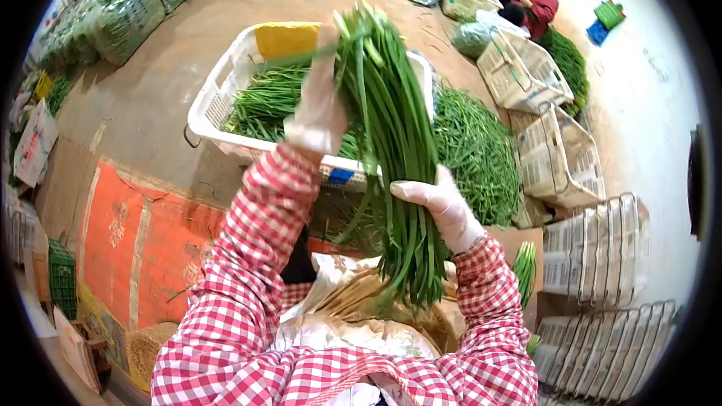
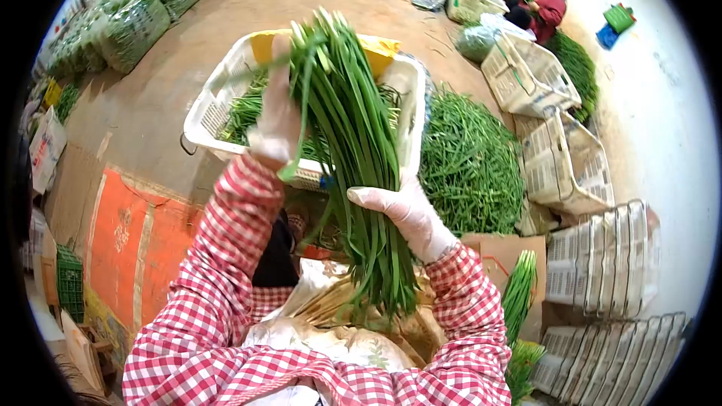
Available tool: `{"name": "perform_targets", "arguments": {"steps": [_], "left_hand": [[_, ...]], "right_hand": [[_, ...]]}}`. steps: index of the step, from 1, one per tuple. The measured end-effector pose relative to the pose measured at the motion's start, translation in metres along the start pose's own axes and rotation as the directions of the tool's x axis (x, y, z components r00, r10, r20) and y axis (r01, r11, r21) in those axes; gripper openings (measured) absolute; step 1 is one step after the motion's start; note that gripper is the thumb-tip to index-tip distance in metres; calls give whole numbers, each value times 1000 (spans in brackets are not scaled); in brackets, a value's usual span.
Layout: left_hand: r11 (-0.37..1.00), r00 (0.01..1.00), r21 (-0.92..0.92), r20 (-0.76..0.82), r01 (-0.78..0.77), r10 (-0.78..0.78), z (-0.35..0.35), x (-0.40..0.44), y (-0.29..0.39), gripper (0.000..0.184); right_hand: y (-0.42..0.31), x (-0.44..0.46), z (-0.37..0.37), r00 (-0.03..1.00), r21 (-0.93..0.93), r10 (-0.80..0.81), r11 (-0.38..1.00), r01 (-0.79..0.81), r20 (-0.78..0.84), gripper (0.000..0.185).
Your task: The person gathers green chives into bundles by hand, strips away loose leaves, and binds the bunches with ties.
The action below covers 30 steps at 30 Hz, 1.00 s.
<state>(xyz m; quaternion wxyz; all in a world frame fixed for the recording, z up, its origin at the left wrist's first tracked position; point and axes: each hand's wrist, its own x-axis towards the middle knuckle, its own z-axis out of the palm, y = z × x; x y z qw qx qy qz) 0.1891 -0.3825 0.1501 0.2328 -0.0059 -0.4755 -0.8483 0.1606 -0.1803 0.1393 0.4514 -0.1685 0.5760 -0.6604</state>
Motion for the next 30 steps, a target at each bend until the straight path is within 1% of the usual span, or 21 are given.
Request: {"name": "perform_targets", "arguments": {"steps": [3, 4, 5, 6, 8, 10, 11, 12, 14, 17, 18, 20, 21, 22, 23, 24, 25, 26, 28, 29, 30], "left_hand": [[865, 918, -313, 202, 391, -342, -8, -71, -86, 96], [845, 925, -376, 160, 379, -344, -16, -96, -138, 89], [754, 876, -463, 124, 466, -466, -17, -126, -173, 89], [716, 806, -394, 131, 577, -578, -25, -150, -194, 85], [674, 737, -382, 27, 632, -676, -32, -170, -216, 76], [617, 743, -447, 187, 647, -643, -18, -171, -196, 72], [587, 707, -480, 105, 652, -699, -17, -171, -196, 68], [605, 751, -478, 205, 637, -628, -20, -164, -196, 65], [606, 740, -464, 186, 646, -647, -13, -155, -168, 52], [697, 719, -180, 207, 695, -664, -25, -140, -127, 50], [712, 709, -73, 208, 698, -674, -23, -135, -99, 46], [695, 746, 316, -69, 646, -662, 5, -138, -23, 42], [679, 732, 341, -39, 650, -681, 7, -135, -7, 43], [662, 714, 362, -14, 657, -700, 7, -135, 5, 45], [608, 693, 472, -9, 638, -721, 3, -140, 17, 47], [542, 668, 574, -11, 614, -745, -4, -149, 26, 49], [481, 655, 610, -86, 630, -750, -10, -165, 30, 50], [451, 617, 541, -168, 710, -769, -14, -183, 33, 54], [438, 569, 416, -275, 797, -774, -17, -220, 29, 60], [436, 544, 351, -320, 829, -776, -24, -239, 22, 64], [427, 505, 285, -313, 858, -804, -35, -256, 12, 70]], "right_hand": [[38, -7, -9, 979, 58, 180, 983, -175, -98, 38], [55, -7, -22, 949, 72, 294, 955, -287, -111, 38], [81, -5, -39, 892, 111, 440, 896, -430, -99, 39], [99, -9, -42, 845, 118, 523, 851, -511, -110, 39], [125, -25, -31, 899, 55, 435, 900, -432, -53, 46], [145, -37, -21, 905, 166, 423, 896, -411, -44, 49], [151, -43, -16, 904, 263, 424, 879, -397, -53, 51], [151, -49, -10, 906, 355, 418, 858, -371, -62, 53], [176, -47, -23, 930, 310, 366, 882, -354, 18, 65], [174, -47, -35, 890, 51, 404, 905, -422, 210, 73], [169, -44, -38, 904, -313, 414, 878, -363, 112, 78], [153, -52, -46, 910, -168, 183, 978, -127, 373, 79], [142, -57, -54, 945, -190, 71, 982, -10, 319, 72], [123, -61, -57, 982, -79, 122, 991, -112, 143, 62], [112, -65, -67, 997, 172, 80, 982, -79, 3, 46], [113, -68, -79, 967, 238, -11, 968, 73, -254, 35], [123, -73, -94, 876, 210, -242, 912, 352, -418, 31], [135, -75, -102, 815, 299, -133, 887, 351, -564, 37], [100, -93, -60, 889, 151, -44, 981, 126, -455, 55], [112, -90, -45, 958, 104, 19, 995, 12, -286, 76], [128, -86, -22, 970, 91, 30, 996, -8, -242, 81]]}}
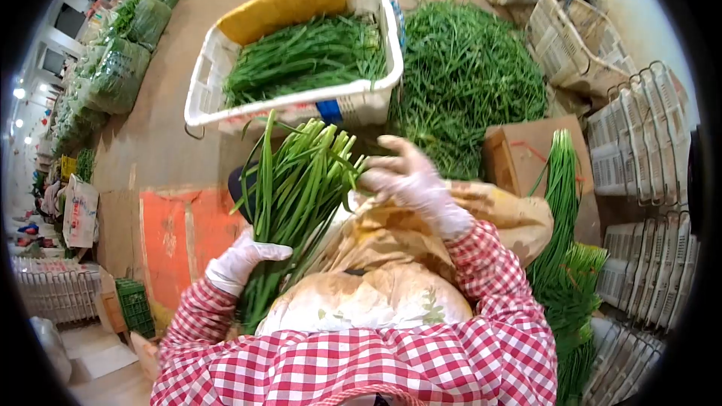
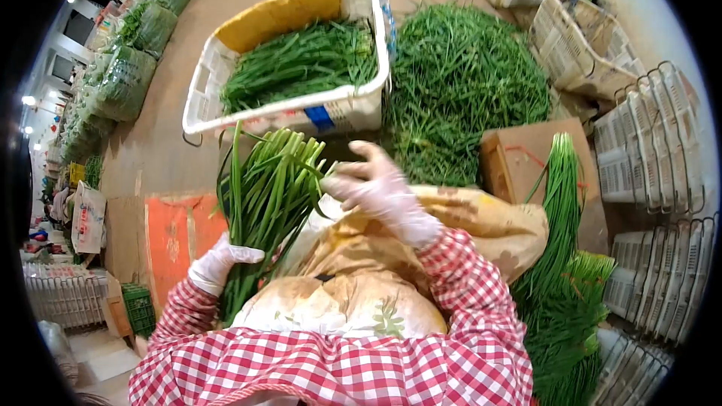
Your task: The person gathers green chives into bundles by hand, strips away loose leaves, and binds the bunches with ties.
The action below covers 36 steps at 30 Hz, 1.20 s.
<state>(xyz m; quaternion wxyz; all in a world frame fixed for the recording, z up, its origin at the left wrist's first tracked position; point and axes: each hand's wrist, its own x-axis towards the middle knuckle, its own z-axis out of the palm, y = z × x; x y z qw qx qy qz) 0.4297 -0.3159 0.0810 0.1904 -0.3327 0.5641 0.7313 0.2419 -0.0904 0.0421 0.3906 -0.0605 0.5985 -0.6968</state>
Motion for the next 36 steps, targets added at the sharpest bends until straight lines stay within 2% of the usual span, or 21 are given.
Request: {"name": "perform_targets", "arguments": {"steps": [2, 4, 6, 10, 12, 14, 16, 18, 19, 20, 21, 23, 24, 25, 26, 28, 29, 31, 32, 34, 36], "left_hand": [[993, 999, -109, -1, -44, 44, 11, 1, -34, 74], [985, 999, -167, -32, -49, 44, 7, 3, -68, 65], [979, 982, -107, 55, -173, 179, 0, 9, -85, 59], [968, 985, -182, -38, -174, 170, 7, 9, -95, 57], [958, 996, -281, -74, -64, 45, 2, 12, -108, 56], [960, 996, -268, -43, -83, 74, 1, 14, -111, 56], [958, 993, -263, -16, -118, 118, 6, 14, -107, 55], [935, 993, -340, -82, -106, 83, 18, 7, -93, 54], [932, 992, -344, -86, -112, 87, 21, 7, -89, 54], [941, 990, -309, -85, -136, 116, 22, 7, -86, 54], [950, 987, -270, -82, -155, 137, 22, 6, -84, 53], [968, 986, -189, -65, -166, 157, 7, 10, -94, 53], [977, 983, -110, -42, -182, 178, 4, 12, -98, 53], [979, 984, -107, -39, -176, 173, 6, 12, -97, 53], [970, 986, -174, -26, -169, 167, 10, 11, -97, 56], [958, 986, -235, -9, -162, 165, 15, 12, -95, 58], [940, 987, -304, -13, -155, 159, 18, 12, -96, 61], [916, 989, -375, -19, -146, 150, 18, 11, -98, 63], [927, 996, -364, -12, -87, 88, 17, 12, -97, 65], [934, 999, -355, -2, -32, 33, 20, 13, -92, 66], [902, 999, -430, -16, -36, 33, 28, 10, -85, 64]], "right_hand": [[25, -3, 22, 998, -348, -60, 936, 54, -5, 68], [26, 0, 19, 995, -461, -40, 884, 76, 88, 61], [26, -4, 11, 967, -463, -171, 853, 241, 189, 40], [26, 8, -14, 857, -523, -323, 687, 504, 402, 26], [21, 20, -29, 803, -712, -319, 373, 595, 504, 14], [31, 56, -64, 604, -733, -690, 157, 662, 398, 9], [8, 73, -98, 600, -913, -741, -43, 405, 302, 10], [-13, 81, -124, 792, -989, -597, 137, -52, -124, 13], [-28, 74, -107, 811, -923, -541, 385, 4, -223, 28], [-40, 55, -89, 907, -687, -146, 702, -188, -396, 51], [-38, 39, -73, 965, -528, -91, 847, -55, -246, 71], [-32, 20, -39, 975, -297, 192, 943, -151, 115, 98], [-15, 11, -12, 985, -230, 131, 968, -102, 115, 85], [5, 9, -5, 981, -610, 21, 786, 102, 191, 82], [22, 16, -2, 951, -726, -52, 634, 268, 306, 73], [31, 20, -11, 931, -875, -152, 321, 363, 331, 52], [30, 20, -16, 931, -874, -152, 321, 364, 331, 52], [23, 19, -32, 828, -849, -188, -147, 508, 528, 27], [29, 29, -49, 670, -739, -319, -213, 639, 670, 15], [25, 46, -80, 621, -710, -348, -276, 648, 702, 13], [12, 65, -109, 624, -838, -564, -297, 457, 541, 9]]}}
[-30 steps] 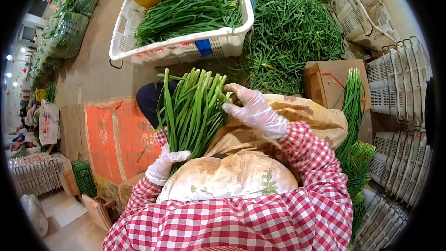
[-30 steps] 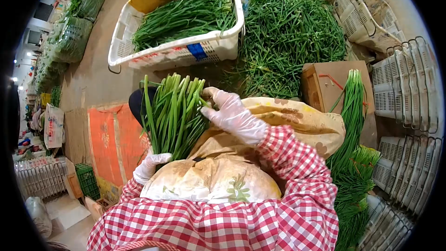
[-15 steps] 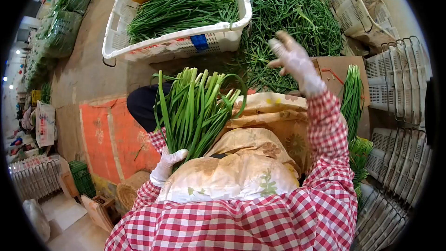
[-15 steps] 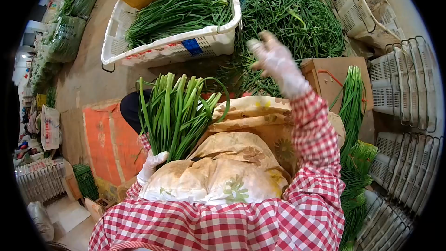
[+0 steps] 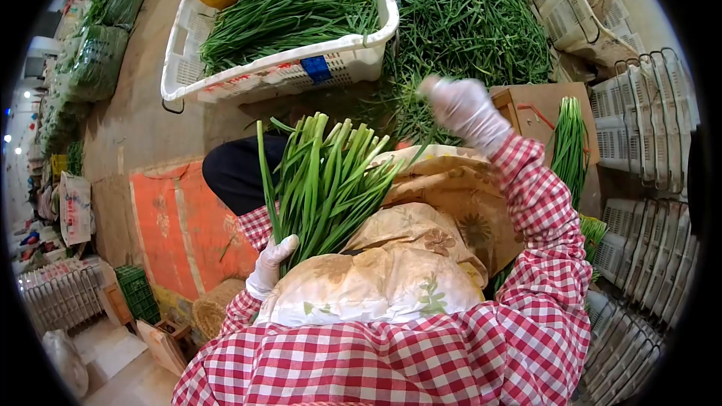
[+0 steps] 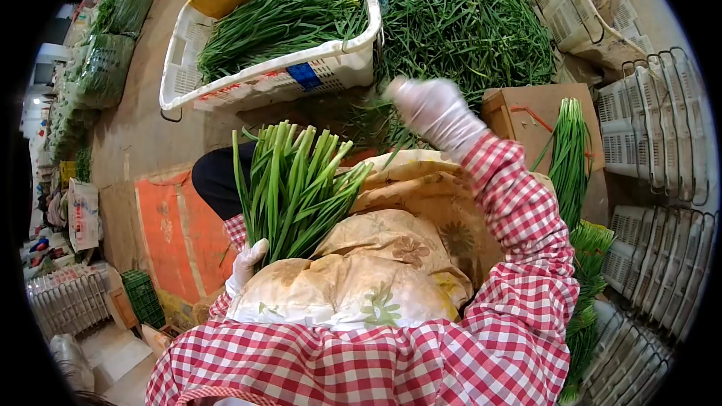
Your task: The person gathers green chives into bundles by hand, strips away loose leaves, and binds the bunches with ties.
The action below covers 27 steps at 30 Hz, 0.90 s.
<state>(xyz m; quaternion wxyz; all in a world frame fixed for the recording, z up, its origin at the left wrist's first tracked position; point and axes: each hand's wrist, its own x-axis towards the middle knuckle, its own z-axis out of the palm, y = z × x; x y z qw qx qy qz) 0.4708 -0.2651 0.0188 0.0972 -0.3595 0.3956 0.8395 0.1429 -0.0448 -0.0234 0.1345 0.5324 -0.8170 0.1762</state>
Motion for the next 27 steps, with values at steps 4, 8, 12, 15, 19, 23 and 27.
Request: {"name": "perform_targets", "arguments": {"steps": [4, 8, 12, 15, 19, 23, 27], "left_hand": [[999, 1000, 46, -14, -2, 2, -3, 2, 2, 64], [945, 993, 309, 3, -109, 114, -8, 6, 2, 61], [951, 986, 259, 41, -168, 163, 10, 1, 4, 54], [926, 984, 335, 57, -177, 167, 1, 4, -1, 47], [937, 989, 317, 53, -146, 136, 7, 3, 0, 46], [944, 990, 299, 36, -140, 135, 15, 4, 2, 44], [933, 991, 336, 44, -130, 123, 35, -6, 15, 43]], "right_hand": [[-40, 30, -44, 740, 823, 585, 203, -531, 332, 18], [-120, 41, -40, 725, 641, 349, 340, -688, 593, 33], [-135, 34, -31, 595, 606, 313, 72, -792, 740, 28], [-103, 15, -17, 883, 725, 150, 518, -453, 445, 20], [-13, 8, -17, 981, 60, 192, 980, -189, -37, 19], [-53, 41, -61, 962, 326, 255, 922, -212, -95, 23], [-105, 24, -31, 982, 231, 168, 955, -185, 91, 55]]}}
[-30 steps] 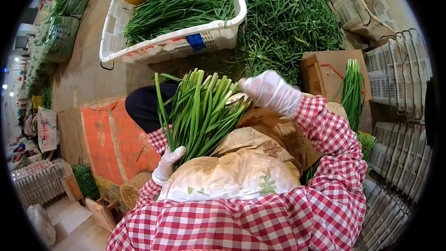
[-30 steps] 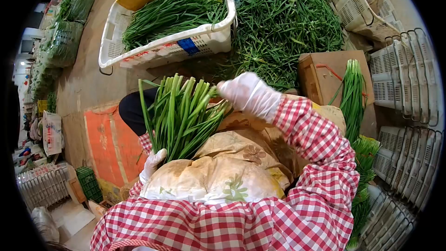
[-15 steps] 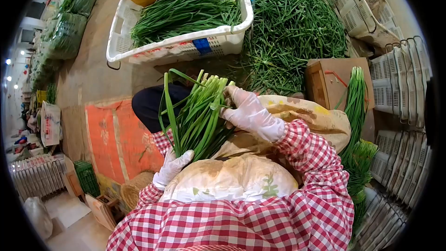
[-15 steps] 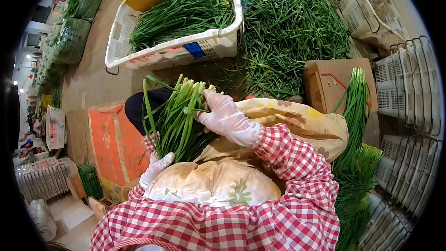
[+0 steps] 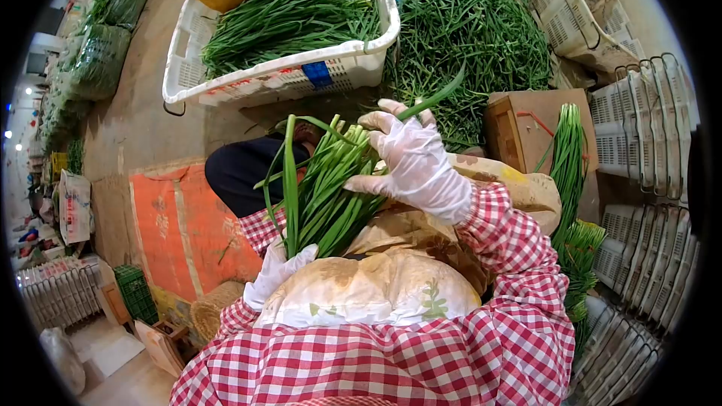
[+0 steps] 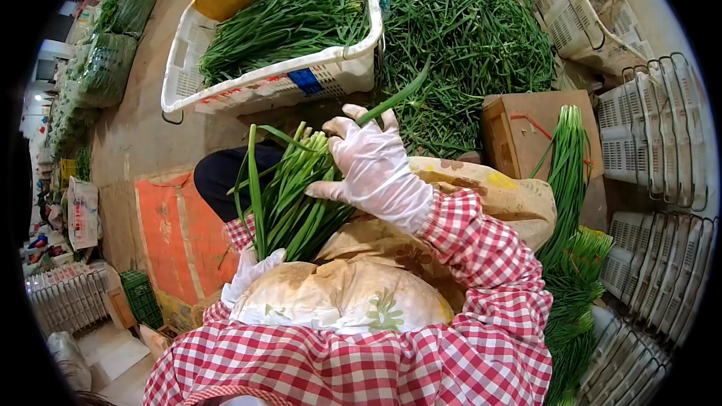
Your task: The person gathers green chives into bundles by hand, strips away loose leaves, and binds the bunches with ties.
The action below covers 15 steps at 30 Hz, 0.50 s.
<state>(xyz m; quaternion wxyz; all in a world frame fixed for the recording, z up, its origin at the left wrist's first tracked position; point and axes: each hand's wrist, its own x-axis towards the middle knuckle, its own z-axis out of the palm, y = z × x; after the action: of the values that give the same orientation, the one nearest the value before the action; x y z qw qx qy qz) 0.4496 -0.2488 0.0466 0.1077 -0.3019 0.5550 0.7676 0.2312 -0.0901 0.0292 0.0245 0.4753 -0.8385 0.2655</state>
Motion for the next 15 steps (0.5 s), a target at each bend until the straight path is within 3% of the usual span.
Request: {"name": "perform_targets", "arguments": {"steps": [2, 4, 5, 7, 9, 11, 12, 15], "left_hand": [[1000, 1000, 20, -14, -22, 22, -1, -2, 0, 43], [985, 1000, 172, -17, -14, 17, -11, -2, -8, 47], [985, 1000, 171, -20, -12, 16, -16, 0, -12, 47], [989, 996, 126, 53, -74, 67, -25, 5, -21, 55], [990, 996, 132, 80, -56, 46, -31, 7, -26, 62], [991, 987, 108, 147, -78, 62, -32, 6, -24, 65], [978, 981, 173, 173, -115, 85, -33, 6, -26, 64], [967, 988, 217, 107, -135, 114, -29, 11, -31, 61]], "right_hand": [[-2, -6, 8, 998, 44, 54, 997, -55, 43, 52], [-5, -9, 7, 925, 306, 182, 907, -289, 334, 40], [-6, -8, 6, 924, 308, 180, 907, -288, 336, 40], [-4, -5, 4, 794, 520, 349, 613, -595, 497, 28], [6, -4, 5, 837, 518, 335, 667, -535, 433, 26], [10, 5, -10, 712, 362, 270, 713, -601, 648, 28], [11, 3, -8, 790, 313, 244, 822, -476, 562, 29], [15, 6, -2, 856, 366, 279, 814, -452, 436, 24]]}}
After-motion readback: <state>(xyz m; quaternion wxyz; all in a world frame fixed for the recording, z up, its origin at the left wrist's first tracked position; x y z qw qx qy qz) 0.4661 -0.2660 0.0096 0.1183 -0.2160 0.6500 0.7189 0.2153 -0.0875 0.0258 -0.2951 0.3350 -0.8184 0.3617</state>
